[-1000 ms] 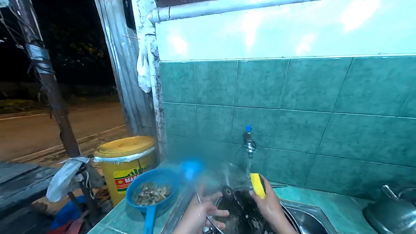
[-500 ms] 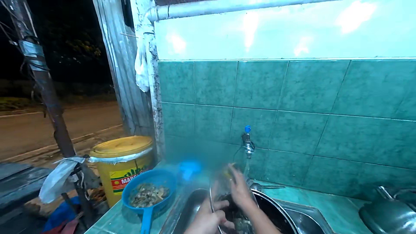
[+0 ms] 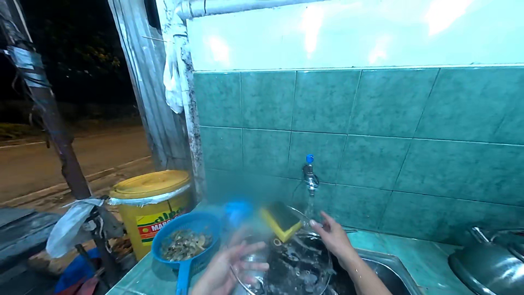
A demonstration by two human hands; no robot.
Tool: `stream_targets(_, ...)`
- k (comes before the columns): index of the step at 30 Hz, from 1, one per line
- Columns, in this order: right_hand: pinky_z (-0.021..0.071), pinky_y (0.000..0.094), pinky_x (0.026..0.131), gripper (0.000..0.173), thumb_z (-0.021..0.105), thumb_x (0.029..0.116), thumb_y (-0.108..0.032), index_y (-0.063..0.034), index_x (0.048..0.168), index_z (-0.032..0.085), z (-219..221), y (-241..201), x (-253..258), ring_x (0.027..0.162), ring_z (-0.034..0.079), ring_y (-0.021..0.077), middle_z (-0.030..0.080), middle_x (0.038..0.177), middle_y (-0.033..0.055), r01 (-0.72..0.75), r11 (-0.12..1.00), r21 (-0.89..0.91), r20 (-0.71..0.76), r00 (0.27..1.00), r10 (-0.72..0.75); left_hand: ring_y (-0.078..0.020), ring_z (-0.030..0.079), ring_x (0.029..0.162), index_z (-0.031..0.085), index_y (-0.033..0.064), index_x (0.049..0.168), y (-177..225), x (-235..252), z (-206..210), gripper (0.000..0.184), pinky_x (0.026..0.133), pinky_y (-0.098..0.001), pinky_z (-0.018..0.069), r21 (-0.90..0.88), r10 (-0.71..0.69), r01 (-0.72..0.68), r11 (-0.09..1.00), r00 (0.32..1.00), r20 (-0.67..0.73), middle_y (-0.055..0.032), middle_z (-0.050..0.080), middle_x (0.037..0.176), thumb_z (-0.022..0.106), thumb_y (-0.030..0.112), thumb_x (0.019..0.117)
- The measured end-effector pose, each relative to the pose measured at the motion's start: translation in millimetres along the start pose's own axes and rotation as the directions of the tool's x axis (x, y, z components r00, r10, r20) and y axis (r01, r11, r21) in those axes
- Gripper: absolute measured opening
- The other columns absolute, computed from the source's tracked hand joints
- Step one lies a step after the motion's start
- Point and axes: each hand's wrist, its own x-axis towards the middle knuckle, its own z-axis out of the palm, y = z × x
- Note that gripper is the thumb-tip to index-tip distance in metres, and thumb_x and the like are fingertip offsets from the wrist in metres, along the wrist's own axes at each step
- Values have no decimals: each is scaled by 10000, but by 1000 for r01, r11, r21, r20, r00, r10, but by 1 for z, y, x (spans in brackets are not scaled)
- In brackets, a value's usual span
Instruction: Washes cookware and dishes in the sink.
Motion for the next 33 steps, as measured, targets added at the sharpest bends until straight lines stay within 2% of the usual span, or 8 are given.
stream_targets(3,625,420,800,434,378,1135,-302,-20,1459,441,15,7,-20,944,745,313,700,1167,222,-344,788,510,185,939,290,-355,754,860,241,242,1617,8,11,-5,487,626,-419,628,94,-5,8,996,999,-33,-211,706,1207,296,225,1134)
stream_targets(6,638,439,704,485,261,1146,-357,-13,1420,466,18,7,-29,815,753,353,719,1014,248,-339,568,750,193,933,302,-256,723,979,237,136,1606,17,31,3,652,779,-392,618,506,181,-30,862,951,-252,-172,643,1271,582,207,1057)
stream_targets(8,644,458,672,497,247,1147,-358,-13,1435,458,20,7,-31,772,752,370,714,983,265,-272,599,753,101,947,304,-333,449,1427,178,90,1639,23,47,11,894,1142,-488,423,805,327,-64,590,930,-165,-219,362,1602,681,412,973)
stream_targets(13,640,463,661,490,257,1148,-352,-5,1402,491,39,-11,-50,750,750,354,718,955,253,-178,717,674,-31,963,268,-475,91,1553,283,293,1634,3,93,83,835,1209,-682,156,904,247,-81,421,969,-28,-218,26,1709,556,677,944)
stream_targets(19,501,308,559,401,366,1135,-302,16,1118,609,50,-7,-52,598,561,121,581,753,59,1,818,575,-327,917,229,-376,353,1483,451,211,1547,-24,97,143,554,1191,-581,306,937,202,-220,272,965,168,-168,361,1621,551,390,1032)
stream_targets(23,546,339,808,413,321,1135,-215,51,1279,603,33,2,-48,869,650,144,667,1041,127,100,829,550,-421,891,172,-383,410,1428,530,158,1483,-42,59,153,485,1137,-587,355,943,163,-294,159,949,268,-157,461,1547,575,231,1006)
stream_targets(27,644,414,634,454,245,1154,-296,20,1421,430,8,0,-48,721,756,290,720,960,220,75,760,645,-366,904,222,-410,493,1349,646,103,1353,-64,17,128,417,1090,-561,409,929,187,-352,111,926,329,-198,543,1459,652,291,981)
stream_targets(33,644,449,630,463,246,1153,-330,-9,1407,462,-15,2,-57,723,757,338,728,931,230,-32,728,685,-291,904,313,-419,339,1467,500,227,1506,-41,56,49,522,1135,-622,320,991,154,-128,48,981,119,-138,251,1677,577,361,1007)
